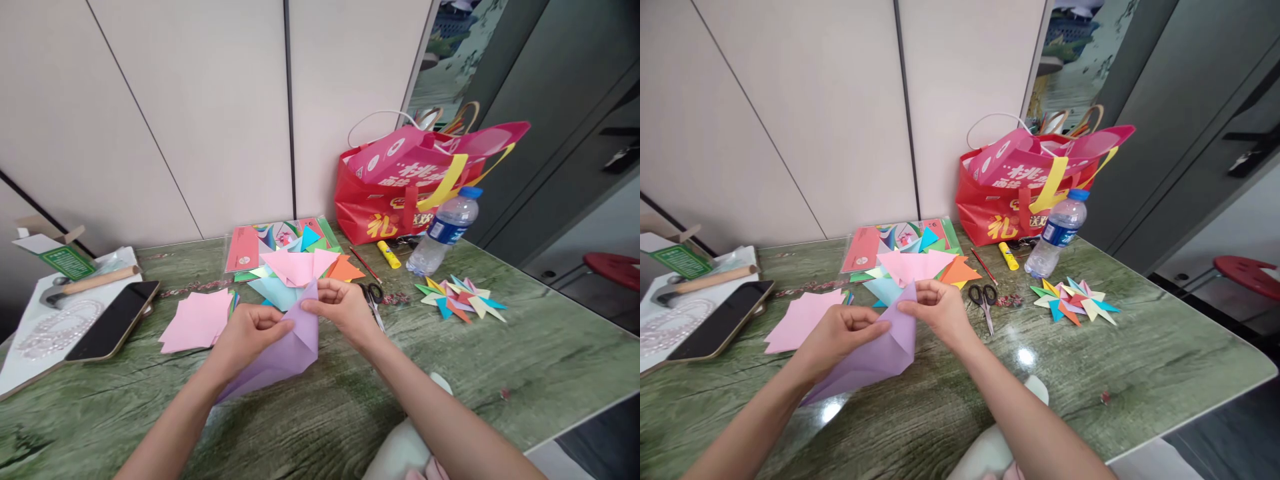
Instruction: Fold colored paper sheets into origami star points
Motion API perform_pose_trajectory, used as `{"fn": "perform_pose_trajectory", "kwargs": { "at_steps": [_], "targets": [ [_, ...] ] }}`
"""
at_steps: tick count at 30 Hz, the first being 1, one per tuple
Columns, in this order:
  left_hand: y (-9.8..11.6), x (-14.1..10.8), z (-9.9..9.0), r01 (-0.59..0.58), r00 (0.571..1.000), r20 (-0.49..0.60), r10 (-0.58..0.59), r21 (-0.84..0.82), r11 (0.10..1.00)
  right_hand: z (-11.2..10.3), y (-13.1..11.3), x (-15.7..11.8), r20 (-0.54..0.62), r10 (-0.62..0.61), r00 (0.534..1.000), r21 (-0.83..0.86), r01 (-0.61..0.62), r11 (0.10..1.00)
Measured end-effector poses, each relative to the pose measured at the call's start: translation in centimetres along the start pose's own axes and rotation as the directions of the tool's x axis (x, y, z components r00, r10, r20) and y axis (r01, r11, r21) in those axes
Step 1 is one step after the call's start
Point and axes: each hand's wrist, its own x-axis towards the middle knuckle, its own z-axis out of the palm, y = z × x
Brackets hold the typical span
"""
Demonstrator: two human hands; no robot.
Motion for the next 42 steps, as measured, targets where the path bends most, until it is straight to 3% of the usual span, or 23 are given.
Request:
{"fn": "perform_pose_trajectory", "kwargs": {
  "at_steps": [14,29,42],
  "targets": [
    [0.75,-0.36,0.25,-0.074,0.997,-0.018,0.075,0.063,0.995,0.03,-0.01,-0.09,-0.025,-0.015,1.000,0.004,0.015,1.000],
    [0.75,-0.35,0.04,-0.055,0.998,-0.014,0.056,0.066,0.996,0.05,-0.42,-0.30,0.003,-0.006,1.000,0.058,0.006,0.998],
    [1.00,-0.49,0.24,-0.051,0.999,-0.003,0.051,0.065,0.997,0.14,-0.50,-0.12,-0.056,0.019,0.998,0.099,-0.013,0.995]
  ]
}}
